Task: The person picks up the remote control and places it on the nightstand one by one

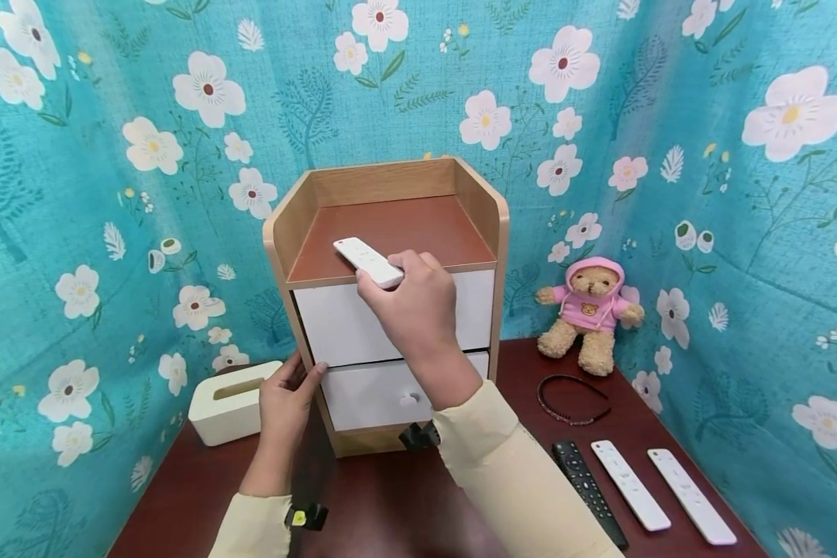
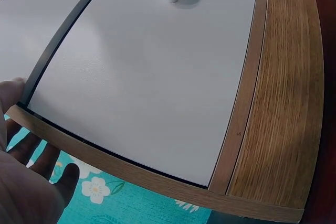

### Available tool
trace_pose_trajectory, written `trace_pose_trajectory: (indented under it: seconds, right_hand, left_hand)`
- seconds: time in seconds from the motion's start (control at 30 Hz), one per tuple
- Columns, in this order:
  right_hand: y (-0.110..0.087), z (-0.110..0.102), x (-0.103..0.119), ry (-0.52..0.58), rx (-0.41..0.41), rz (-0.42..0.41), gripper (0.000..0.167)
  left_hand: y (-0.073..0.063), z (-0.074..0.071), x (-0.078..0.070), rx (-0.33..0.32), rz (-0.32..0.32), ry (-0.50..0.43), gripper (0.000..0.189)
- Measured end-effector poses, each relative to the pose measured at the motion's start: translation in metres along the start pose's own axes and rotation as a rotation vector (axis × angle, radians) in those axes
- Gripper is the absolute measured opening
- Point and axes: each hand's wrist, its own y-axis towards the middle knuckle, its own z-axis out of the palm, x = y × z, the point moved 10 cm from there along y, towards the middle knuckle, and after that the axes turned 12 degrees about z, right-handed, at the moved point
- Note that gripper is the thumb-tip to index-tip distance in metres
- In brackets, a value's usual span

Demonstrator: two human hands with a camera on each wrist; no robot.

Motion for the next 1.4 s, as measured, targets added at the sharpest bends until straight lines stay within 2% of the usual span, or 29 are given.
trace_pose_trajectory:
  seconds: [0.17,0.3,0.47,0.6,0.83,1.1,1.4]
  right_hand:
    - [-0.001,0.011,0.011,-0.031,0.037,-0.022,0.044]
    - [-0.005,0.016,0.013,-0.041,0.101,-0.014,0.05]
    - [-0.015,0.016,0.014,0.002,0.187,-0.006,0.044]
    - [-0.018,0.018,0.022,0.008,0.223,-0.039,0.042]
    - [-0.014,0.032,0.031,-0.047,0.217,-0.079,0.049]
    - [-0.014,0.048,0.028,-0.011,0.22,-0.084,0.052]
    - [-0.016,0.043,0.03,0.021,0.207,-0.128,0.053]
  left_hand:
    - [-0.001,0.0,0.0,0.001,0.005,-0.009,0.058]
    - [-0.002,0.0,-0.002,0.007,0.009,0.003,0.057]
    - [-0.004,0.001,-0.002,0.018,0.007,0.013,0.056]
    - [-0.005,0.001,-0.002,0.021,-0.008,0.033,0.057]
    - [-0.004,0.002,0.0,0.027,-0.019,0.017,0.057]
    - [-0.006,0.001,-0.001,0.023,-0.003,0.016,0.055]
    - [-0.002,0.001,-0.006,0.01,0.015,0.009,0.054]
